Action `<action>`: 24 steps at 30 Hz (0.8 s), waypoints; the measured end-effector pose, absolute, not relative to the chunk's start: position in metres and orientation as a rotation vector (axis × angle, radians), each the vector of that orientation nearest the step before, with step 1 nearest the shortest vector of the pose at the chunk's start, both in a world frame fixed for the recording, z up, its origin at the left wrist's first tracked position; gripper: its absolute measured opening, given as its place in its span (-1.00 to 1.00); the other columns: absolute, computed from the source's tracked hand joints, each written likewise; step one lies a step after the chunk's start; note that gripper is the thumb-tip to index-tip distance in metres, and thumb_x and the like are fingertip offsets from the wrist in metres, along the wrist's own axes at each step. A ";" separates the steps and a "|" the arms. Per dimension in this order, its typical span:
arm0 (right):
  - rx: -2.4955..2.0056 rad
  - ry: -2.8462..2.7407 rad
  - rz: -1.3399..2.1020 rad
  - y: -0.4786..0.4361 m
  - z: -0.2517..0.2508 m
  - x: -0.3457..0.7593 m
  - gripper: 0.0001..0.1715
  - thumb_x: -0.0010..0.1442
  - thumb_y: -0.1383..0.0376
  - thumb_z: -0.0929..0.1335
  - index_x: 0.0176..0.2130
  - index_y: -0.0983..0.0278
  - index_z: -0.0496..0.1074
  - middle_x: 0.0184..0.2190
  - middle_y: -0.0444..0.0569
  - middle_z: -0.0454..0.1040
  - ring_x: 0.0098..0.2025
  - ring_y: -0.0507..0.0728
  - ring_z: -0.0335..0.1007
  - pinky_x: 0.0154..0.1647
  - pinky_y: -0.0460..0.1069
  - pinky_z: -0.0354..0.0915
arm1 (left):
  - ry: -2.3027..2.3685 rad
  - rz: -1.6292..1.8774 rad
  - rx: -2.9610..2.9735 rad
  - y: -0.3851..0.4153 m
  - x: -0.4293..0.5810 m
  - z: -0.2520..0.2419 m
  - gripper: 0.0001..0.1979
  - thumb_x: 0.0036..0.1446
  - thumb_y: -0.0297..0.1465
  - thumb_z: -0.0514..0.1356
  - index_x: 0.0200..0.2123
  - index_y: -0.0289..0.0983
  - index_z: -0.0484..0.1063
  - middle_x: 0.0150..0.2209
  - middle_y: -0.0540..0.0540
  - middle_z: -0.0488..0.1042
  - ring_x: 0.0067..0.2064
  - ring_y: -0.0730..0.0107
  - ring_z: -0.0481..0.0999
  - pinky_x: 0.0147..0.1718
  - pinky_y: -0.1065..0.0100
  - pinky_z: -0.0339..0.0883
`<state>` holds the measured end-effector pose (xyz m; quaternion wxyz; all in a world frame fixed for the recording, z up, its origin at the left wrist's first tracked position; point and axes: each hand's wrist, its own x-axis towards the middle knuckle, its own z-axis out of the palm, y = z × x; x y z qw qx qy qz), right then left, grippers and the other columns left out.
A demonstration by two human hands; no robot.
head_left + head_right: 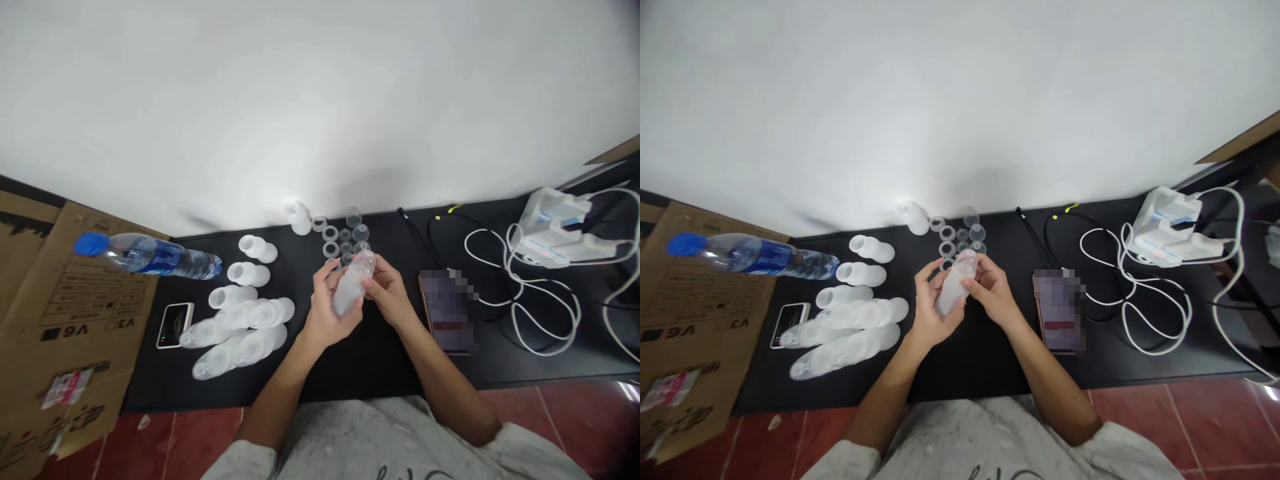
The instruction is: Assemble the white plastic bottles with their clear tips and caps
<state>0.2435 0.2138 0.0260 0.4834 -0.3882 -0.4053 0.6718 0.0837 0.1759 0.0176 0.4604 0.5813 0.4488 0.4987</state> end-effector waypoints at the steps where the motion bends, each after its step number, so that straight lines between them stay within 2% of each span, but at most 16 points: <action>1: -0.954 -0.993 1.629 0.214 0.026 0.243 -0.34 0.13 -0.17 0.60 0.05 0.08 0.50 -0.08 0.01 0.59 -0.15 0.25 0.56 -0.31 0.04 0.48 | 1.130 1.223 1.453 0.175 0.083 0.016 -0.22 0.34 -0.25 0.36 0.43 -0.15 -0.02 0.18 -0.35 0.56 0.04 0.03 0.69 0.04 0.01 0.57; 5: -0.962 -1.012 1.535 0.213 0.026 0.238 -0.42 0.10 -0.15 0.63 -0.14 0.09 0.43 -0.19 -0.07 0.56 -0.22 0.19 0.52 -0.24 0.05 0.49 | 1.328 1.241 1.610 0.172 0.083 0.005 -0.19 0.22 -0.30 0.44 0.38 -0.18 0.07 0.20 -0.38 0.54 0.17 -0.08 0.64 0.16 -0.09 0.52; 9: -0.966 -1.029 1.475 0.209 0.027 0.234 -0.45 0.12 -0.08 0.64 -0.18 0.09 0.38 -0.29 -0.13 0.51 -0.31 0.14 0.45 -0.30 0.02 0.44 | 1.494 1.317 1.747 0.172 0.086 -0.005 -0.21 0.16 -0.31 0.47 0.33 -0.19 0.16 0.16 -0.38 0.57 0.14 -0.13 0.67 0.09 -0.10 0.60; 13: -0.954 -1.056 1.482 0.209 0.024 0.236 -0.43 0.09 -0.07 0.66 -0.14 0.11 0.42 -0.33 -0.14 0.51 -0.31 0.14 0.47 -0.32 0.01 0.43 | 1.489 1.368 1.819 0.175 0.088 -0.007 -0.21 0.15 -0.29 0.47 0.31 -0.25 0.15 0.01 -0.29 0.64 -0.01 -0.01 0.74 -0.03 0.01 0.66; 17: -0.876 -1.039 1.567 0.215 0.018 0.242 -0.43 0.04 -0.03 0.69 -0.18 0.13 0.44 -0.32 -0.13 0.55 -0.30 0.13 0.51 -0.31 -0.01 0.45 | 1.394 1.272 1.591 0.173 0.088 0.006 -0.17 0.20 -0.31 0.44 0.38 -0.23 0.06 -0.22 -0.07 0.65 -0.22 0.20 0.73 -0.16 0.16 0.62; 22: -0.777 -1.024 1.741 0.217 0.018 0.242 -0.46 0.18 -0.08 0.61 -0.07 0.17 0.51 -0.13 -0.02 0.66 -0.48 0.03 0.42 -0.55 -0.09 0.31 | 1.152 1.135 1.205 0.164 0.085 0.021 -0.18 0.32 -0.23 0.39 0.42 -0.12 -0.03 -0.21 -0.07 0.66 -0.37 0.31 0.67 -0.33 0.29 0.57; 24: -0.753 -1.045 1.802 0.216 0.019 0.240 -0.46 0.20 -0.07 0.60 -0.03 0.19 0.52 -0.11 0.01 0.67 -0.48 0.03 0.44 -0.55 -0.09 0.32 | 1.040 1.070 1.118 0.161 0.081 0.021 -0.19 0.34 -0.20 0.38 0.43 -0.12 -0.04 -0.28 -0.03 0.64 -0.42 0.34 0.64 -0.38 0.32 0.55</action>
